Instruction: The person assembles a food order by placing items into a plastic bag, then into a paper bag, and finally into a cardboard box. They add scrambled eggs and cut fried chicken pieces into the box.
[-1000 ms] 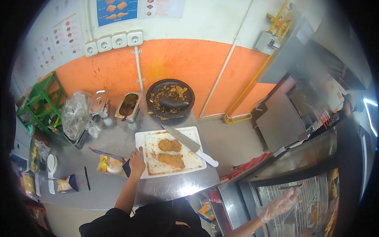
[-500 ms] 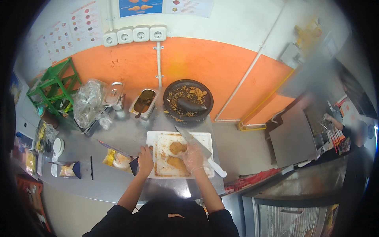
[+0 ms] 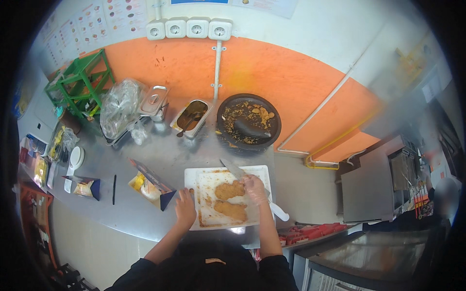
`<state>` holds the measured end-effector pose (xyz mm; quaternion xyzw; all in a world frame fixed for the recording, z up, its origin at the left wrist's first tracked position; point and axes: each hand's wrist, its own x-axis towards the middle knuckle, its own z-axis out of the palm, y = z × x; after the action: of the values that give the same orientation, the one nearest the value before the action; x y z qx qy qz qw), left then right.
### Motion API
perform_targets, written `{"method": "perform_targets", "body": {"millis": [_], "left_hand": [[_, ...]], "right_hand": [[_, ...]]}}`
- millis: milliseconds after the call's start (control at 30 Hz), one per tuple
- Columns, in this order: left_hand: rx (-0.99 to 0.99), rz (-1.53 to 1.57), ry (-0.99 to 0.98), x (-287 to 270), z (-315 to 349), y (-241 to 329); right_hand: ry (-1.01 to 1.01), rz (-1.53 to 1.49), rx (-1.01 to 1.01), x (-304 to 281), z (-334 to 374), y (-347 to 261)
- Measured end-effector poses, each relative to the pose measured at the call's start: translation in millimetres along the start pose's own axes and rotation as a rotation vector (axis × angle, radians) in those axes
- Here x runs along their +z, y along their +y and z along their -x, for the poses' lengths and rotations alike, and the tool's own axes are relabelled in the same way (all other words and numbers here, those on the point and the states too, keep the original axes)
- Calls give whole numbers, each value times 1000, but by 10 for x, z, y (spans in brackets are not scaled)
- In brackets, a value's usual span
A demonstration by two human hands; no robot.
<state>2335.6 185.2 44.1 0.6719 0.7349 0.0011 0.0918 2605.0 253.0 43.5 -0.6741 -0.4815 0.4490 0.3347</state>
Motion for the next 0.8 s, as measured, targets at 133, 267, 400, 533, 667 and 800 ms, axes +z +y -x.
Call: {"method": "perform_targets", "body": {"millis": [133, 267, 400, 533, 667, 800], "left_hand": [[7, 39, 39, 74, 50, -24], [12, 84, 81, 118, 73, -65], [12, 85, 47, 96, 63, -43], [20, 83, 29, 36, 92, -36], [51, 85, 28, 78, 165, -74], [43, 168, -21, -14, 228, -12]], "right_hand": [[-197, -223, 65, -139, -29, -71], [-216, -414, 154, -203, 35, -288], [-204, -489, 126, -245, -105, -233], [-72, -418, 9, -194, -445, -552], [22, -236, -90, -90, -861, -1112], [242, 638, -189, -283, -1051, -1158]]}}
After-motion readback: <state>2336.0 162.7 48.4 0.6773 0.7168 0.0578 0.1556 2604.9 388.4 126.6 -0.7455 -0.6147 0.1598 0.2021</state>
